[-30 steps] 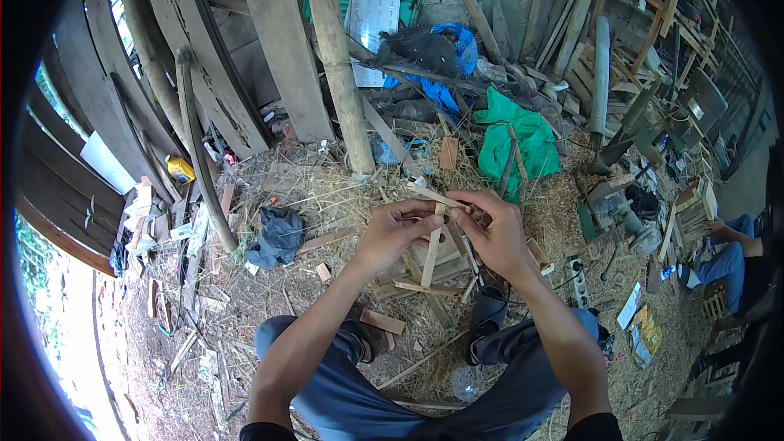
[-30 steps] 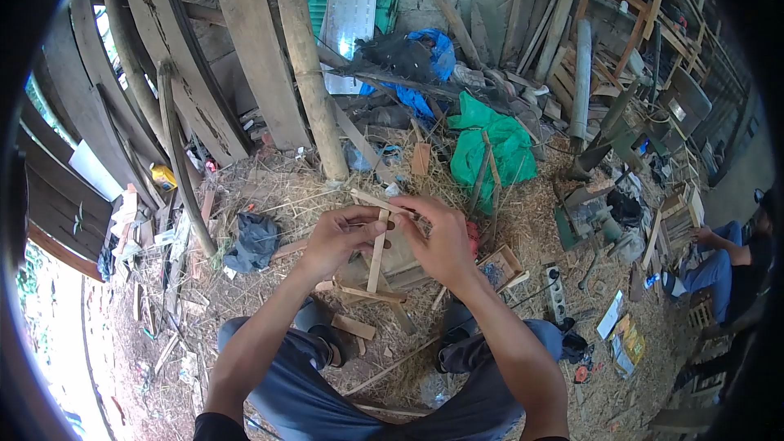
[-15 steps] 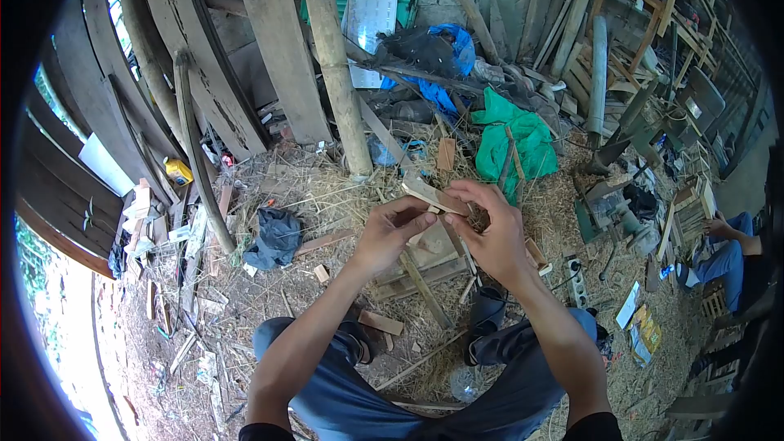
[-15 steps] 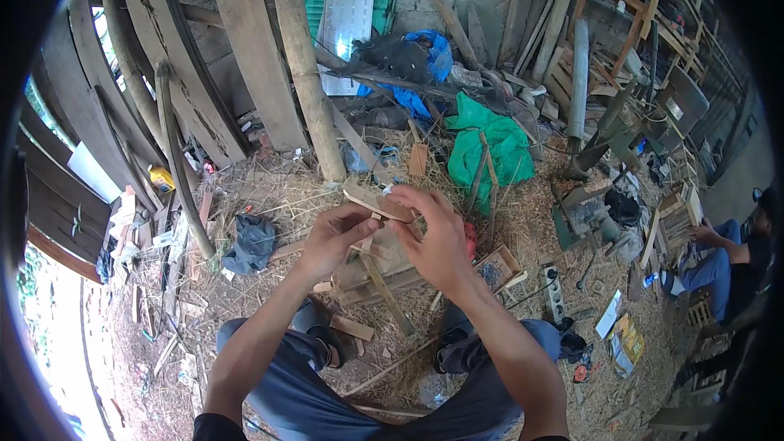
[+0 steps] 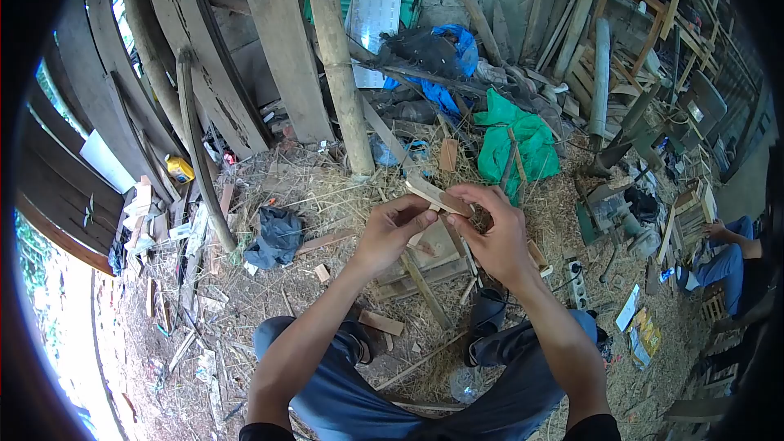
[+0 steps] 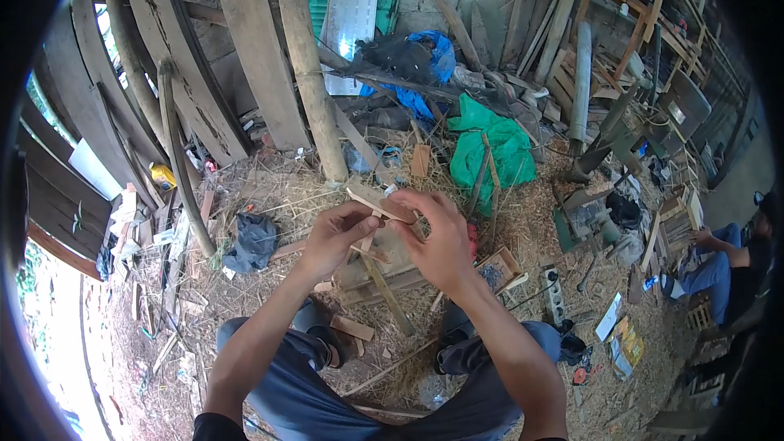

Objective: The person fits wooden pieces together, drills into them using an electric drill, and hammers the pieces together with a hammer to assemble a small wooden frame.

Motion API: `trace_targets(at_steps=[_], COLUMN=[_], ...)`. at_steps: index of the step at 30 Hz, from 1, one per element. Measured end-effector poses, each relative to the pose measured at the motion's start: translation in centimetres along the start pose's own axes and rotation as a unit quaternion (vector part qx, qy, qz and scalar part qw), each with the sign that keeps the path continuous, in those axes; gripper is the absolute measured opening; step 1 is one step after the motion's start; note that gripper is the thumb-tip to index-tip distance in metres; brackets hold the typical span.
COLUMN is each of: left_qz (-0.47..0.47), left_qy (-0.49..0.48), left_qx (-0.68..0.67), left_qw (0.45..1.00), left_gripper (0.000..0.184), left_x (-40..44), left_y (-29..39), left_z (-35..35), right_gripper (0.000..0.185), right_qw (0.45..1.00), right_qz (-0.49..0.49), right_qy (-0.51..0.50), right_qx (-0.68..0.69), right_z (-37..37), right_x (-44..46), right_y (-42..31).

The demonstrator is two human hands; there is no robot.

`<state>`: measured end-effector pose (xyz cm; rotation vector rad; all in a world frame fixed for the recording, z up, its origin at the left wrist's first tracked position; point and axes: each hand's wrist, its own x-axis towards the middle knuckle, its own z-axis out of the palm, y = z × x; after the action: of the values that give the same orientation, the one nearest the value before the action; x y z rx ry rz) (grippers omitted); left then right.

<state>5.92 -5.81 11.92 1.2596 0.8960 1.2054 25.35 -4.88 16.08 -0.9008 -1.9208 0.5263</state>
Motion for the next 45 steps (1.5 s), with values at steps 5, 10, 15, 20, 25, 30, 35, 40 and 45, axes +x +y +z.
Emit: trace_targets(at_steps=[5,10,15,20,25,30,35,40,45], left_qz=[0.002,-0.009,0.011,0.019,0.028,0.030,0.031,-0.003,-0.011], left_qy=[0.002,0.018,0.045,0.054,0.056,0.040,0.037,0.045,0.051], left_qx=[0.018,0.025,0.051,0.069,0.056,0.034,0.034,0.046,-0.001], left_qw=[1.000,0.999,0.998,0.996,0.996,0.998,0.998,0.998,0.999], left_gripper=[0.023,0.022,0.021,0.020,0.019,0.020,0.020,0.022,0.023], left_x=[0.02,-0.03,-0.15,-0.21,-0.11,-0.03,0.09,-0.03,0.24], left_y=[0.14,0.41,0.47,0.57,0.28,0.05,0.20,0.64,0.04], left_z=[-0.06,0.16,0.34,0.55,0.45,0.19,0.29,0.48,0.31], right_gripper=[0.031,0.030,0.029,0.027,0.026,0.027,0.027,0.028,0.029], right_qw=[0.999,1.000,0.999,1.000,1.000,0.999,0.999,0.999,1.000], right_qz=[-0.027,-0.025,-0.037,-0.025,-0.026,-0.038,-0.041,-0.035,-0.023], right_qy=[-0.010,-0.008,-0.004,-0.009,-0.011,-0.013,-0.017,-0.016,-0.011], right_qx=[-0.014,-0.009,-0.005,0.001,0.001,-0.020,-0.025,-0.034,-0.013], right_z=[-0.12,-0.04,0.19,0.23,0.17,-0.13,-0.28,0.09,0.42], right_x=[0.14,0.14,0.07,0.01,0.08,0.24,0.18,-0.08,-0.01], right_y=[-0.12,-0.34,-0.08,-0.11,-0.05,-0.17,0.19,0.44,0.41])
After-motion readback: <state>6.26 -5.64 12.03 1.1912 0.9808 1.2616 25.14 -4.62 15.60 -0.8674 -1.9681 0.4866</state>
